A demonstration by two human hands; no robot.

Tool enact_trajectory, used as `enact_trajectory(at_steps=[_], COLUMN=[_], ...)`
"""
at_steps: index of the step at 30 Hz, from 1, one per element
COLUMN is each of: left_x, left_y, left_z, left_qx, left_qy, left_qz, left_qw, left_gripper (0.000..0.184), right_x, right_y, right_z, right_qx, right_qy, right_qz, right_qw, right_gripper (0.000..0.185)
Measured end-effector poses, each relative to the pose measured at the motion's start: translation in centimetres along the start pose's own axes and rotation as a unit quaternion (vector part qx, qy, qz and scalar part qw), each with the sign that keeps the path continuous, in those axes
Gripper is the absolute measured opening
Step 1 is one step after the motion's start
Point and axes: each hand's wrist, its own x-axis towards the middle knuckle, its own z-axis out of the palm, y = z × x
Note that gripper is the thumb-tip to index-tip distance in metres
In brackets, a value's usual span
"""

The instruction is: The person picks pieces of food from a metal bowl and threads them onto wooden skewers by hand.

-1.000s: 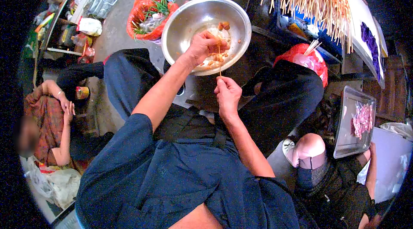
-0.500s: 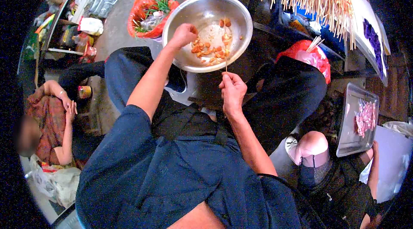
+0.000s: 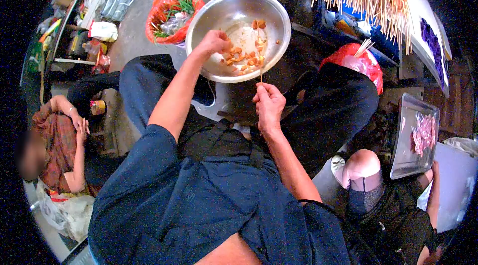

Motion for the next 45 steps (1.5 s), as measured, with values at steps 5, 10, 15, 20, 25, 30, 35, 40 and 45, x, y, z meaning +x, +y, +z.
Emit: enact_trajectory(at_steps=[5, 10, 15, 20, 25, 30, 35, 40, 45], left_x=[-1.0, -1.4, -1.3, -1.3, -0.4, -0.2, -0.4, -0.7, -0.8], left_y=[1.7, 2.5, 2.5, 2.7, 2.2, 2.1, 2.6, 2.9, 3.0], left_z=[-1.1, -0.8, -0.9, -0.7, -0.6, -0.6, -0.5, -0.2, 0.6], left_qx=[-0.465, -0.543, -0.612, -0.609, -0.636, -0.658, -0.660, -0.654, -0.670], left_qy=[0.002, 0.013, -0.019, -0.001, 0.028, 0.054, 0.081, 0.100, 0.074], left_qz=[0.049, 0.060, 0.062, 0.092, 0.117, 0.119, 0.105, 0.106, 0.124], left_qw=[0.884, 0.838, 0.788, 0.788, 0.762, 0.741, 0.740, 0.742, 0.728], left_gripper=[0.011, 0.011, 0.007, 0.006, 0.008, 0.006, 0.006, 0.008, 0.015], right_x=[0.0, -0.4, -0.5, -0.4, -0.5, -0.6, -0.5, -0.5, -0.3], right_y=[0.2, 0.4, 0.5, 0.7, 0.7, 0.6, 0.6, 0.6, 0.9], right_z=[0.3, 0.3, 0.4, 0.4, 0.4, 0.5, 0.7, 0.8, 0.7], right_qx=[-0.017, -0.053, -0.072, -0.087, -0.093, -0.109, -0.112, -0.122, -0.106], right_qy=[-0.013, -0.033, -0.047, -0.061, -0.070, -0.074, -0.077, -0.077, -0.073], right_qz=[0.001, -0.014, -0.012, -0.011, -0.014, -0.011, -0.005, -0.013, -0.009], right_qw=[1.000, 0.998, 0.996, 0.994, 0.993, 0.991, 0.991, 0.989, 0.992], right_gripper=[0.016, 0.018, 0.018, 0.016, 0.016, 0.018, 0.019, 0.018, 0.018])
